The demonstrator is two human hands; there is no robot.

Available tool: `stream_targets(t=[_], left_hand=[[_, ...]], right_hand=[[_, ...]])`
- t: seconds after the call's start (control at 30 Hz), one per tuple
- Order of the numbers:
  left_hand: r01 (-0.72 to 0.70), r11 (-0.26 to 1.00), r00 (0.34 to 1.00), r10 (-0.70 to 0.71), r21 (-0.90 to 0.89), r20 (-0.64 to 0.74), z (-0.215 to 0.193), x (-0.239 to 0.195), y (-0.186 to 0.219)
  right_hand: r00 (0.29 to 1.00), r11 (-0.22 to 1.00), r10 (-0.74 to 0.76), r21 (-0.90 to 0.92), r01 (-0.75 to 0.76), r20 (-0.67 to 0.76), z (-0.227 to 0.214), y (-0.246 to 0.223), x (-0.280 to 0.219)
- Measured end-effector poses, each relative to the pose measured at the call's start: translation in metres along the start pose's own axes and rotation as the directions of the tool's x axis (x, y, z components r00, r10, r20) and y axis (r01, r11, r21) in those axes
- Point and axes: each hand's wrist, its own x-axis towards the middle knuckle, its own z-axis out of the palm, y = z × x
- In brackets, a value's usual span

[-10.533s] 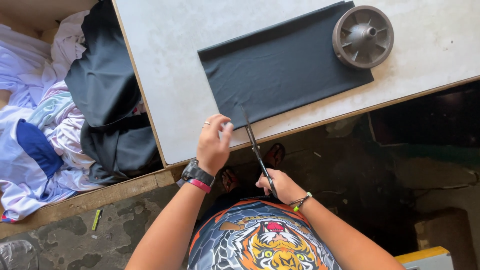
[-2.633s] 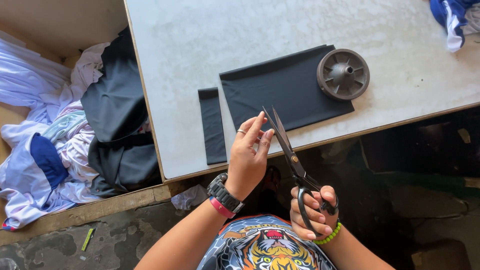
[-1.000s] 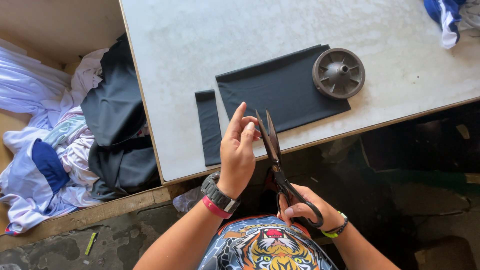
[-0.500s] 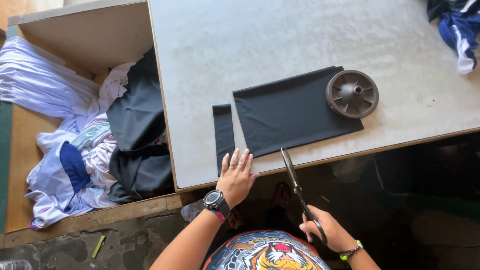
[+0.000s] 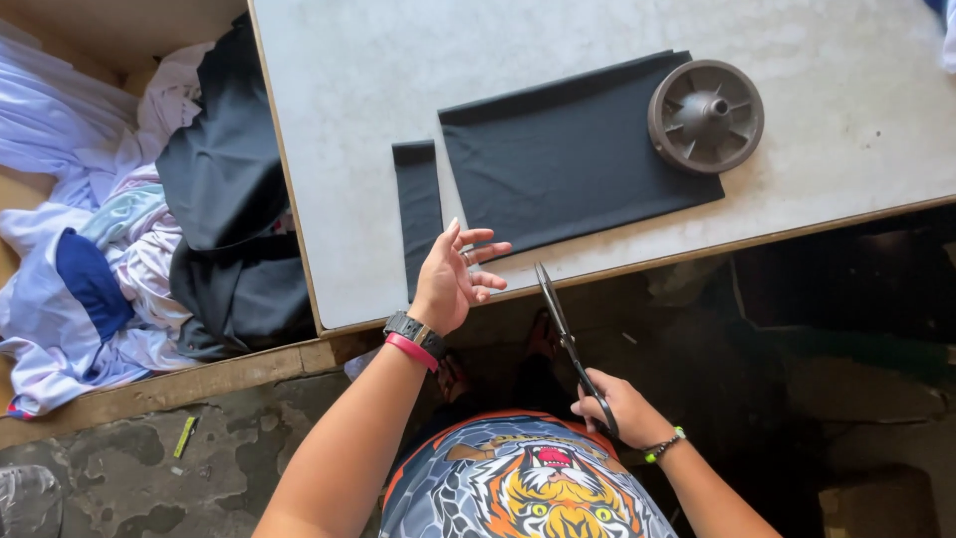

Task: Cutting a piece of black fabric into multiple uniform strips using scissors and a metal weight for stability.

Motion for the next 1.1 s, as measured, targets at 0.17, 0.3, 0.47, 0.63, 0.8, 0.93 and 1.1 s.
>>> stream_targets(t=[0.17,0.3,0.47,0.63,0.8,0.93,1.1], left_hand=[[0.006,0.999,1.000,-0.006,-0.034,-0.007,-0.004,0.012,-0.014],[-0.011,0.998,1.000,0.011,-0.057,0.000,-0.005,0.016,-0.015],[0.007,1.000,1.000,-0.007,-0.009,-0.010,-0.001,0.019,-0.007],[0.035,0.998,0.999,-0.034,0.043,-0.029,-0.007,0.026,-0.008],[0.010,0.998,0.999,-0.013,0.067,0.039,-0.022,0.044,-0.017],[0.027,0.998,0.999,-0.029,0.061,0.040,-0.020,0.043,-0.013],[0.038,0.998,0.999,-0.039,0.057,0.012,-0.018,0.041,-0.011]], right_hand=[[0.999,0.999,-0.031,0.031,0.031,0.019,0.004,0.008,0.006],[0.999,0.999,-0.032,0.031,0.031,0.017,0.005,0.006,0.004],[1.000,0.999,-0.024,0.039,0.024,0.010,0.006,0.006,0.004],[1.000,0.999,-0.021,0.049,0.020,0.017,0.008,0.011,0.012],[0.989,0.985,-0.140,0.110,0.134,0.051,0.007,0.010,0.026],[0.985,0.981,-0.166,0.112,0.160,0.051,0.013,-0.001,0.038],[0.988,0.987,-0.156,0.028,0.156,0.000,0.015,-0.020,0.051]])
